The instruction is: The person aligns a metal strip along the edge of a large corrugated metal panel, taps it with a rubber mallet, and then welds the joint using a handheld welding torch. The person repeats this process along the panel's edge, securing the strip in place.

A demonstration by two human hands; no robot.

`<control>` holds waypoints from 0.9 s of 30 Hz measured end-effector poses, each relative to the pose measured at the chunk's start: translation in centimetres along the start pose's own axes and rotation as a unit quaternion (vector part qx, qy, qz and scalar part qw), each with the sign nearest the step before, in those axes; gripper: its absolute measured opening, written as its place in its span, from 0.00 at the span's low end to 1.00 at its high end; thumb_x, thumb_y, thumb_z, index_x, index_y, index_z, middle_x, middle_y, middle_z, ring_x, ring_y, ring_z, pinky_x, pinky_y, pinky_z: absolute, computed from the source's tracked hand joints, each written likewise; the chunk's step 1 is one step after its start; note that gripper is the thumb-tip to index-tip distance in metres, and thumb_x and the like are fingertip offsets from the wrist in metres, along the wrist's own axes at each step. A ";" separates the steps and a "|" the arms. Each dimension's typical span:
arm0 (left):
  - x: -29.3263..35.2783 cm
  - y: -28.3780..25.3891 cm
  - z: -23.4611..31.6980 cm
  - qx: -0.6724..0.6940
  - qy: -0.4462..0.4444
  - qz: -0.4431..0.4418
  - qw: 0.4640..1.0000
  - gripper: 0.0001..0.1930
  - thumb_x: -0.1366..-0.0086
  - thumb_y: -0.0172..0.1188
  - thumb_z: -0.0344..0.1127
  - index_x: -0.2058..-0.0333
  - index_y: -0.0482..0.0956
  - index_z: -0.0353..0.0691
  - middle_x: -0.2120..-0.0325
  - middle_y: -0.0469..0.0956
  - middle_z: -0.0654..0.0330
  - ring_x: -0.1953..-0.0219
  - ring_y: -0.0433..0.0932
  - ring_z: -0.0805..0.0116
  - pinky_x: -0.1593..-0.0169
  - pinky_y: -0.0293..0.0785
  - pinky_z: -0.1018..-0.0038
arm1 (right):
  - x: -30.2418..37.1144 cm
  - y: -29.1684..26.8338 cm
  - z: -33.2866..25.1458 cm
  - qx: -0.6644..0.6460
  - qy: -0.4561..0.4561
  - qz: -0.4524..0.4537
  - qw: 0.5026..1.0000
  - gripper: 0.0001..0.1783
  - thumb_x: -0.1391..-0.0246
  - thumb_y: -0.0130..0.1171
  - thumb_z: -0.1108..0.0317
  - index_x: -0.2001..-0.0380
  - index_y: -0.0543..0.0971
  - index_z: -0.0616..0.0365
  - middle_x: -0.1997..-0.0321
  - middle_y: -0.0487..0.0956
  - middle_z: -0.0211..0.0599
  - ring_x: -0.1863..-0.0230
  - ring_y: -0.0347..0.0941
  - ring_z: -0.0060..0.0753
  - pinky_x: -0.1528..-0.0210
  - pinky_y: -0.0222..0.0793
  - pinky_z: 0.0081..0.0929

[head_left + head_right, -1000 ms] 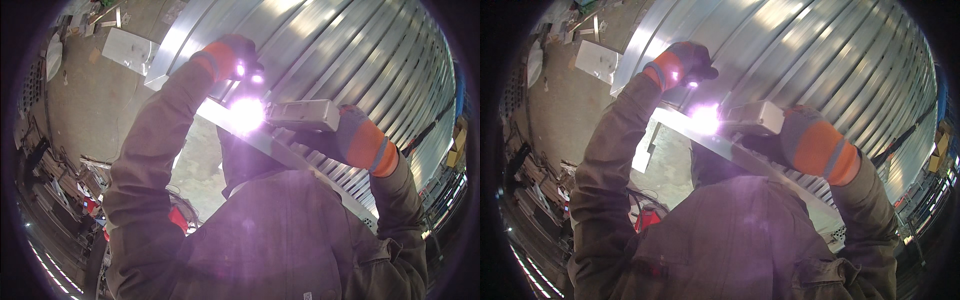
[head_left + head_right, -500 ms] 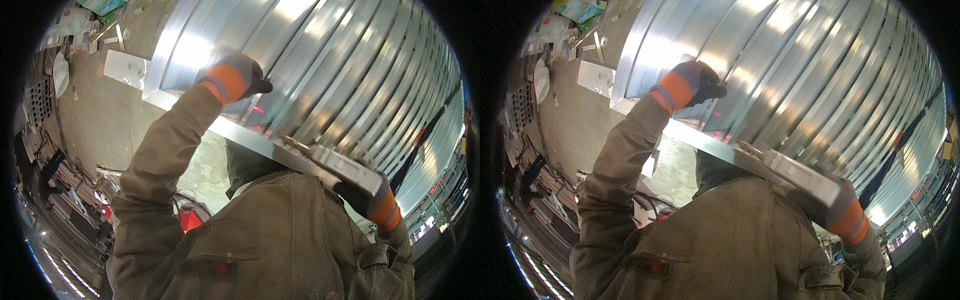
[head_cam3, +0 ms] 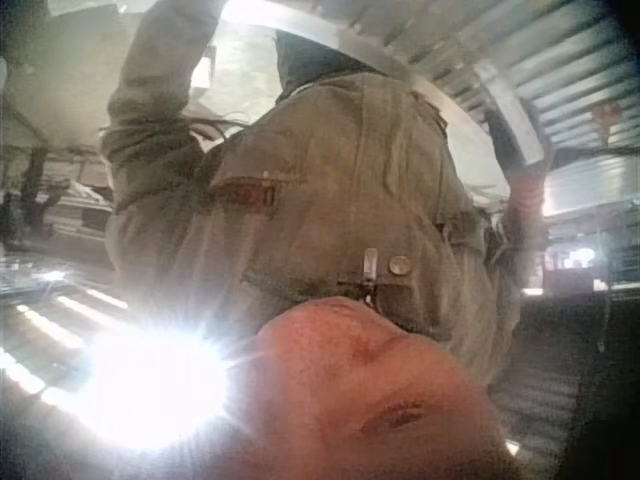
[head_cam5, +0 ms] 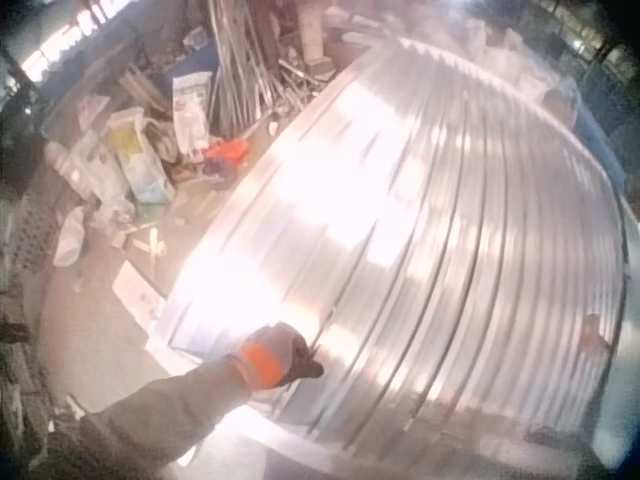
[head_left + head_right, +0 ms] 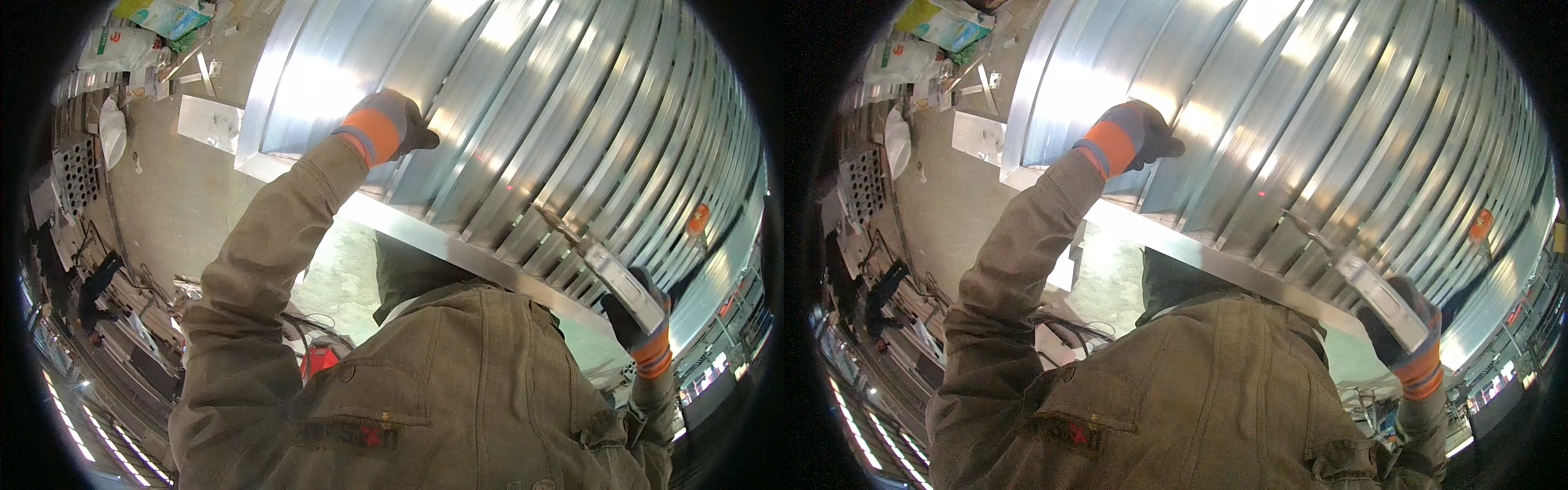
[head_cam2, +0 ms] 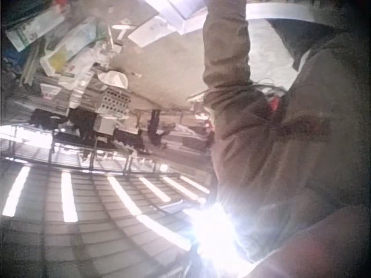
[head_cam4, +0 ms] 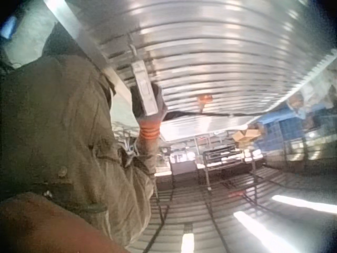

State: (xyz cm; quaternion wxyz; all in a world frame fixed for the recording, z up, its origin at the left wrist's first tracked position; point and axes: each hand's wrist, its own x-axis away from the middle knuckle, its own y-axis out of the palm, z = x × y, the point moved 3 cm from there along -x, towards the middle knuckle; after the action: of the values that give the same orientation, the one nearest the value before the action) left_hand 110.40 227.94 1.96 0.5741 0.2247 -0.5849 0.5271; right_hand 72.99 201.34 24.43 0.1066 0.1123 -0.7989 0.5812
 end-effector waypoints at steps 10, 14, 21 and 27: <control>-0.2 0.1 -0.7 0.087 0.009 -0.007 0.996 0.27 0.27 0.65 0.61 0.66 0.89 0.39 0.75 0.86 0.58 0.73 0.86 0.65 0.63 0.85 0.64 | -12.6 0.8 -3.6 -0.352 -0.033 -0.134 0.926 0.24 0.43 0.78 0.67 0.44 0.85 0.61 0.42 0.86 0.48 0.49 0.88 0.43 0.45 0.84 0.37; -0.3 0.5 -0.9 0.094 0.014 0.009 0.995 0.26 0.26 0.65 0.60 0.68 0.88 0.38 0.76 0.86 0.58 0.73 0.86 0.65 0.64 0.84 0.64 | -16.4 2.7 -4.7 -0.388 -0.102 -0.089 0.911 0.24 0.39 0.77 0.65 0.42 0.84 0.62 0.51 0.89 0.45 0.54 0.89 0.39 0.49 0.85 0.33; -0.1 0.1 -0.9 0.124 0.002 0.022 0.992 0.19 0.35 0.77 0.53 0.63 0.86 0.44 0.78 0.83 0.61 0.80 0.81 0.71 0.78 0.78 0.69 | -19.4 6.4 -4.7 -0.412 -0.066 -0.153 0.896 0.20 0.35 0.75 0.64 0.45 0.86 0.62 0.55 0.91 0.42 0.57 0.89 0.31 0.52 0.86 0.30; 0.4 -0.3 -0.4 0.075 0.022 0.000 0.997 0.27 0.26 0.64 0.59 0.68 0.88 0.37 0.73 0.87 0.57 0.72 0.86 0.65 0.63 0.85 0.63 | -19.4 7.6 -4.2 -0.426 -0.032 -0.174 0.887 0.19 0.33 0.73 0.62 0.44 0.87 0.59 0.57 0.91 0.40 0.61 0.88 0.26 0.57 0.86 0.28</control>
State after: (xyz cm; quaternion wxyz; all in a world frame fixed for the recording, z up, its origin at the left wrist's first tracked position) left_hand 110.77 228.31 2.31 0.5684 0.2557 -0.5311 0.5740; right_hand 89.34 208.69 12.94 0.2182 0.2116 -0.9404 0.1528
